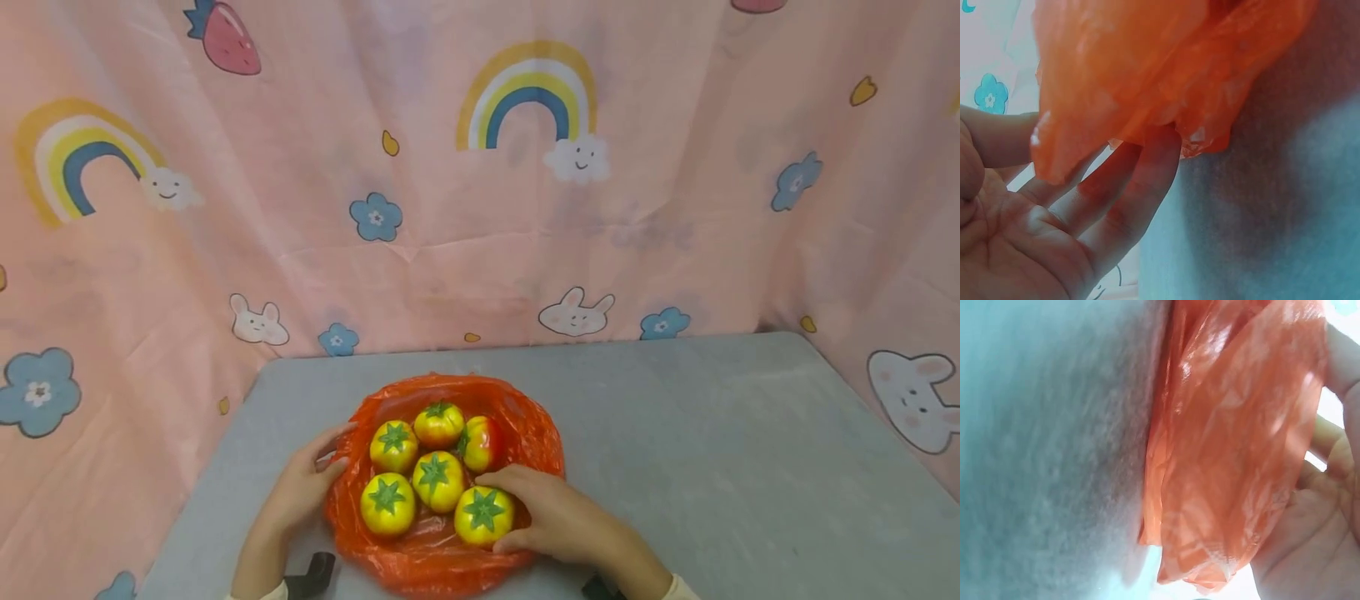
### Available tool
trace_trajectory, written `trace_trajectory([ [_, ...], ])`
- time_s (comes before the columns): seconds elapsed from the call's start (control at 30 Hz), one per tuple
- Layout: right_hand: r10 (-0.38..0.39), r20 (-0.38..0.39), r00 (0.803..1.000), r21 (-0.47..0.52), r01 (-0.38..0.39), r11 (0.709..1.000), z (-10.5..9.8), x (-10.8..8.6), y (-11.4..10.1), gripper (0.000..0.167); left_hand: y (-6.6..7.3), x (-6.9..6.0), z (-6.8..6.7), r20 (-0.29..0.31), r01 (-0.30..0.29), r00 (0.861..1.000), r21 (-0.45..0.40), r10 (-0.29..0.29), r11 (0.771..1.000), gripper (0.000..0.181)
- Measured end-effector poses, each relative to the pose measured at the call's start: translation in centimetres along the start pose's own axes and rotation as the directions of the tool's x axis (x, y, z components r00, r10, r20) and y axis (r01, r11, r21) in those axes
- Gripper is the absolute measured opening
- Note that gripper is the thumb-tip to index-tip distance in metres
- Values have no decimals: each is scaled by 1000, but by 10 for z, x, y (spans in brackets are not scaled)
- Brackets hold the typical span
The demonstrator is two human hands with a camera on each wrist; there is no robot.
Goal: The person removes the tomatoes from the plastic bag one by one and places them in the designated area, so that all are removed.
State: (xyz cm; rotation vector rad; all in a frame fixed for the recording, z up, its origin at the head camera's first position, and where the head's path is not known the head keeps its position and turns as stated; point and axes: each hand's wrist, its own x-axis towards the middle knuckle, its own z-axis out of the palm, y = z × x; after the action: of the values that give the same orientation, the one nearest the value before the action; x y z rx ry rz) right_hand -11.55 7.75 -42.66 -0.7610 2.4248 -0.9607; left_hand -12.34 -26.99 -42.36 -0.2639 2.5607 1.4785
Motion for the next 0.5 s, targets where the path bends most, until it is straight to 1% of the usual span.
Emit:
trace_trajectory([
  [0.13,23,-11,1000,14,-23,1000,2,-2,-1,62,-1,1,0,5,4,1000,-4,-4,1000,52],
  [0.3,-4,-34,999,26,5,1000,0,-5,0,63,-2,2,1,7,10,1000,-2,-10,1000,51],
  [0.43,-9,-57,998,35,11,999,-5,-8,1,66,-5,3,2,8,-5,1000,-24,5,1000,51],
  [0.5,-8,-71,997,31,10,999,-8,-10,1,67,-7,3,3,2,-13,1000,-17,13,1000,51],
])
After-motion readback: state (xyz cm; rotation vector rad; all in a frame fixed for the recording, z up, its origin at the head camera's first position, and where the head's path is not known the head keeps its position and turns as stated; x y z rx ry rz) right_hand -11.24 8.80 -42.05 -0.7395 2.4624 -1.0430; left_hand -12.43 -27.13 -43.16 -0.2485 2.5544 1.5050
